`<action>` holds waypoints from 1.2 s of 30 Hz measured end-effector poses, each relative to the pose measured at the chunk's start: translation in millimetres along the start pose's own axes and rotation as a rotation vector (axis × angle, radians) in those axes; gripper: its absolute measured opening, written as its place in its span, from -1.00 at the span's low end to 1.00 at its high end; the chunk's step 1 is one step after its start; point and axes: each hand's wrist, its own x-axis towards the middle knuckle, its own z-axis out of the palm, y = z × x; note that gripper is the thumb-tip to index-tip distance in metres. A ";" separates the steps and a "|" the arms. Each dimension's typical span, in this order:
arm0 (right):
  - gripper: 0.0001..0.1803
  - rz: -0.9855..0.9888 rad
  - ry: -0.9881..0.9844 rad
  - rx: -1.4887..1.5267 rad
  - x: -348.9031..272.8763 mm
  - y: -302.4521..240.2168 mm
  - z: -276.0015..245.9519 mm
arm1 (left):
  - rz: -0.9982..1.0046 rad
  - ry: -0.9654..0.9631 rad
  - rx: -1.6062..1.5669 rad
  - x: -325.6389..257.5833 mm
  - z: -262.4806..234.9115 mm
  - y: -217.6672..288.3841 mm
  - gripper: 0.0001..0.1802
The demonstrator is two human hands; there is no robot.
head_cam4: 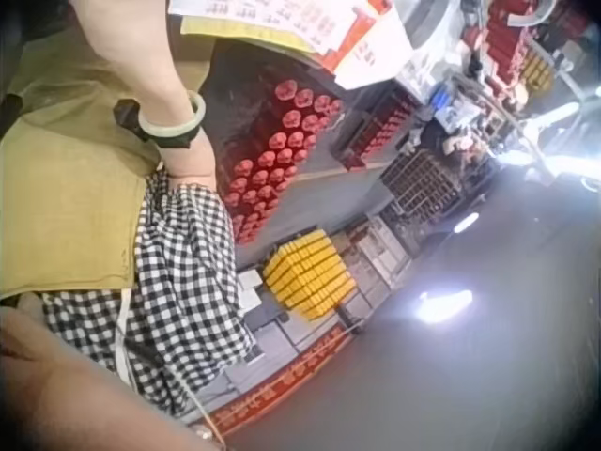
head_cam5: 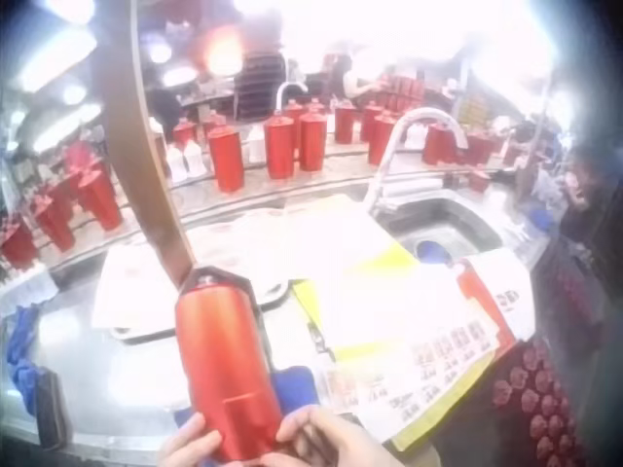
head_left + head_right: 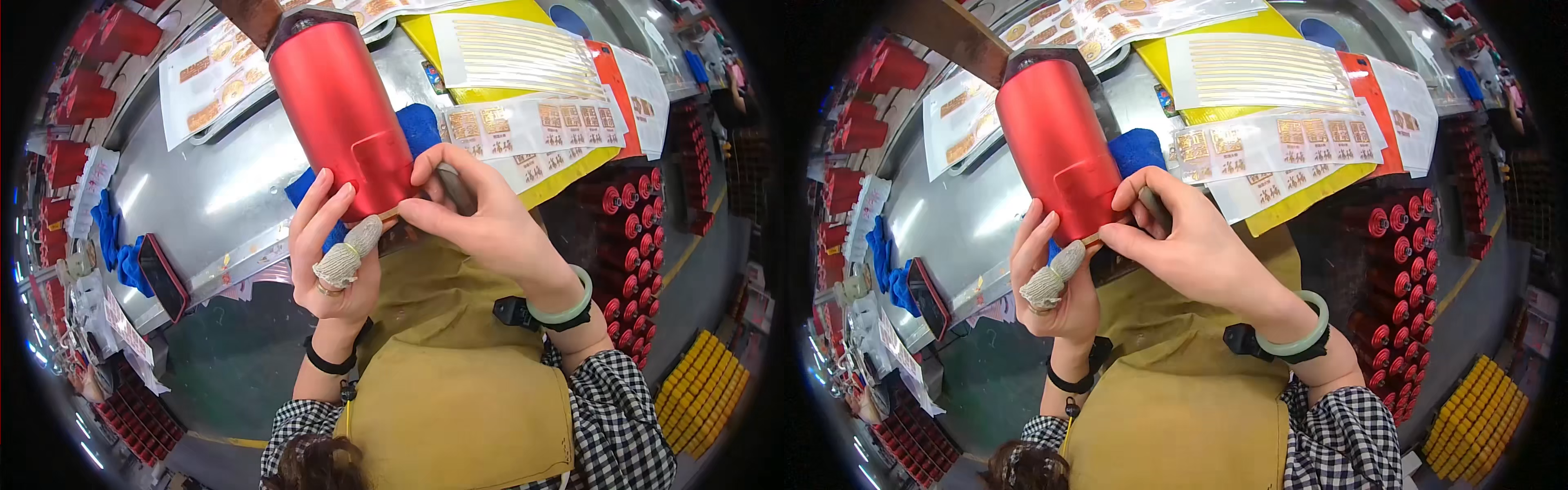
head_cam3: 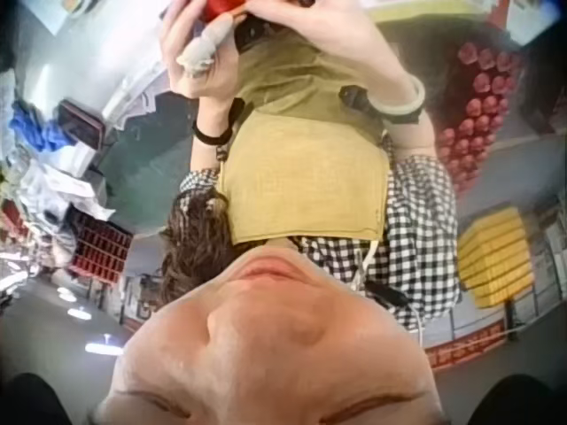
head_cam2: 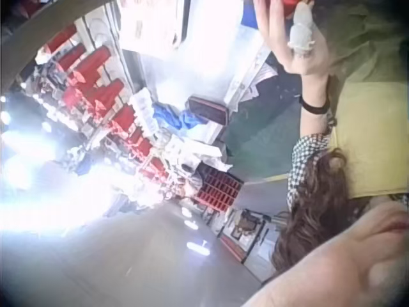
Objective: Applying and smoothing product labels on red cylindrical canisters on an assembly line.
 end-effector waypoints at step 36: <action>-0.79 -0.297 0.228 -0.399 -34.6 -9.2 13.9 | -0.033 -0.005 0.021 -2.2 -0.8 1.8 -0.69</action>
